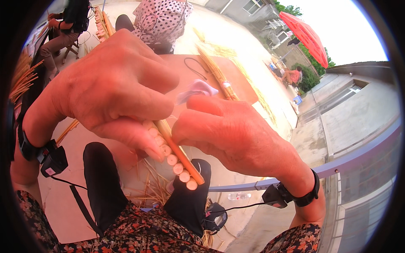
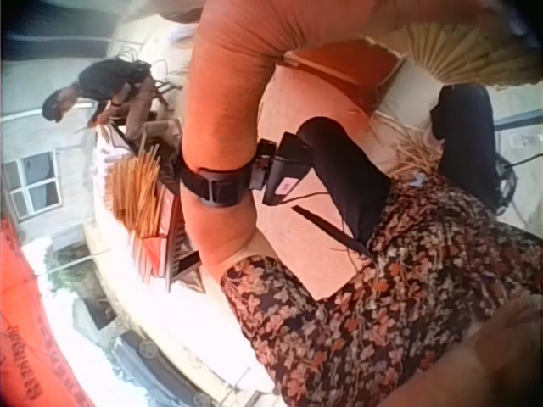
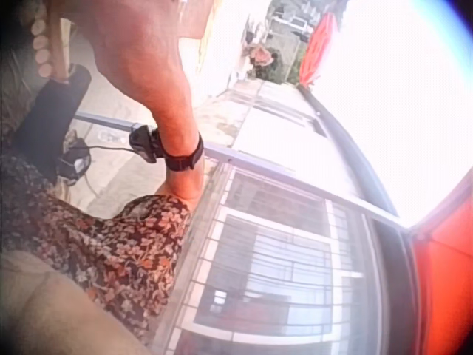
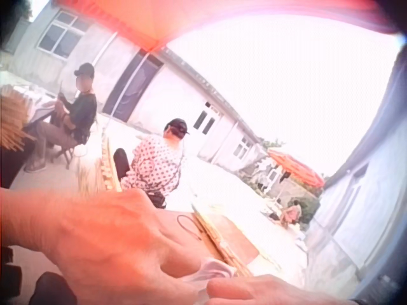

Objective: The person weaves a bamboo mat by hand, using a needle and white thread to bind parallel bamboo strips together. They repeatedly pass the needle through the strips and pull the thread tight to secure the structure.

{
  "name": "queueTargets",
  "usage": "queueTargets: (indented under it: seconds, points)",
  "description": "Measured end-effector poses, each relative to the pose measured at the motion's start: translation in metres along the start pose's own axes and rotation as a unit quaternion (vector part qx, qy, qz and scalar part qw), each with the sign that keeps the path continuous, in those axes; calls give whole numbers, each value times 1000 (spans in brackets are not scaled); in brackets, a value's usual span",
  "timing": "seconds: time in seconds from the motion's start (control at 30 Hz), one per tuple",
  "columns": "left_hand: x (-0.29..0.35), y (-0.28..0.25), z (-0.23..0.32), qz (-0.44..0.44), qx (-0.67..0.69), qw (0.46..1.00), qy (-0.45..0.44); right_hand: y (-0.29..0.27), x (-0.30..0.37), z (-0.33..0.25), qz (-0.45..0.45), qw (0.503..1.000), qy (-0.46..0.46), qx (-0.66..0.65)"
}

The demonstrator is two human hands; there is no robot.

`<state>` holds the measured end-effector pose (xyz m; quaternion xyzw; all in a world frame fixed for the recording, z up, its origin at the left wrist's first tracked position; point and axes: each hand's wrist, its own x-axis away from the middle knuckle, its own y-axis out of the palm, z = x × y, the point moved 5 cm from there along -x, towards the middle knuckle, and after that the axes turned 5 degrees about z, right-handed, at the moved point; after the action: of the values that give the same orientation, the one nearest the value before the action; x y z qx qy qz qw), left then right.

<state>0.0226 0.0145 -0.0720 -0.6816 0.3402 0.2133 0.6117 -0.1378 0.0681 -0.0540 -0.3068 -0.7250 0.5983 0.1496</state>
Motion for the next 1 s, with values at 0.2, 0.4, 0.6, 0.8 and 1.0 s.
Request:
queueTargets:
  seconds: [0.2,0.4,0.6,0.8,1.0]
  points:
    - [10,3,9,-8,-21,1000,-16,10,6,-7,47,997,-32,53]
    - [5,-8,12,10,-29,999,-21,-6,8,-15,39,999,-26,20]
    - [-3,-7,19,24,-40,999,0,-1,13,-15,66,998,10,8]
    - [-1,-4,17,11,-45,999,-20,2,16,-15,75,997,30,3]
    - [-2,-4,20,25,-56,998,-29,10,13,-21,95,995,18,-25]
